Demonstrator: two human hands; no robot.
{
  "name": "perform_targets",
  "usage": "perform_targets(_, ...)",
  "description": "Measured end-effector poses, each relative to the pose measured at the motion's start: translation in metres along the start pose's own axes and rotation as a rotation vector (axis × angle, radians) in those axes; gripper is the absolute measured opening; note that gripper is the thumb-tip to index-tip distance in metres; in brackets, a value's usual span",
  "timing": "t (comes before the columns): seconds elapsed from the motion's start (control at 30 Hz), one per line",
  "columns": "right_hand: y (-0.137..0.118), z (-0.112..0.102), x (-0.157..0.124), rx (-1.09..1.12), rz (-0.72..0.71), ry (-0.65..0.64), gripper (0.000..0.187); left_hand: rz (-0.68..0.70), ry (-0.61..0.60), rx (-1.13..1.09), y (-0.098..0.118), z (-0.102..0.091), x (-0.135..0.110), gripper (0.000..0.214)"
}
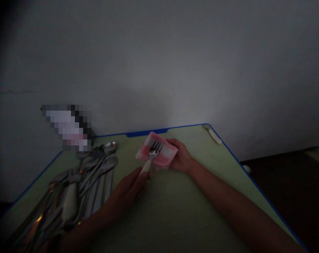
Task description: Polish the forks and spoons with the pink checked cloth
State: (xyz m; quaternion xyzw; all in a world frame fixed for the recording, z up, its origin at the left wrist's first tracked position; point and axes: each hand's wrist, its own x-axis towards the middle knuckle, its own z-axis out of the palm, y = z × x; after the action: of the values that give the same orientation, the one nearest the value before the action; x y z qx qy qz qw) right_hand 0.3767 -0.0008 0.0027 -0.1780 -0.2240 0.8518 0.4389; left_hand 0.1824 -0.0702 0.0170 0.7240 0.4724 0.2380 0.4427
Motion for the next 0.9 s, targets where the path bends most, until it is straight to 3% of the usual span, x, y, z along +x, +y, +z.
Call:
perform_targets(0.43, 0.0024, -0.0062, 0.0021, -0.132, 0.094, -0.009, 0.025, 0.041, 0.005, -0.075, -0.0043, 0.0016, -0.0009, 0.031)
perform_targets(0.9, 0.0018, 0.0023, 0.0005, -0.059, 0.114, 0.022, 0.024, 0.021, 0.012, -0.125, -0.0061, 0.0034, 0.0, 0.031)
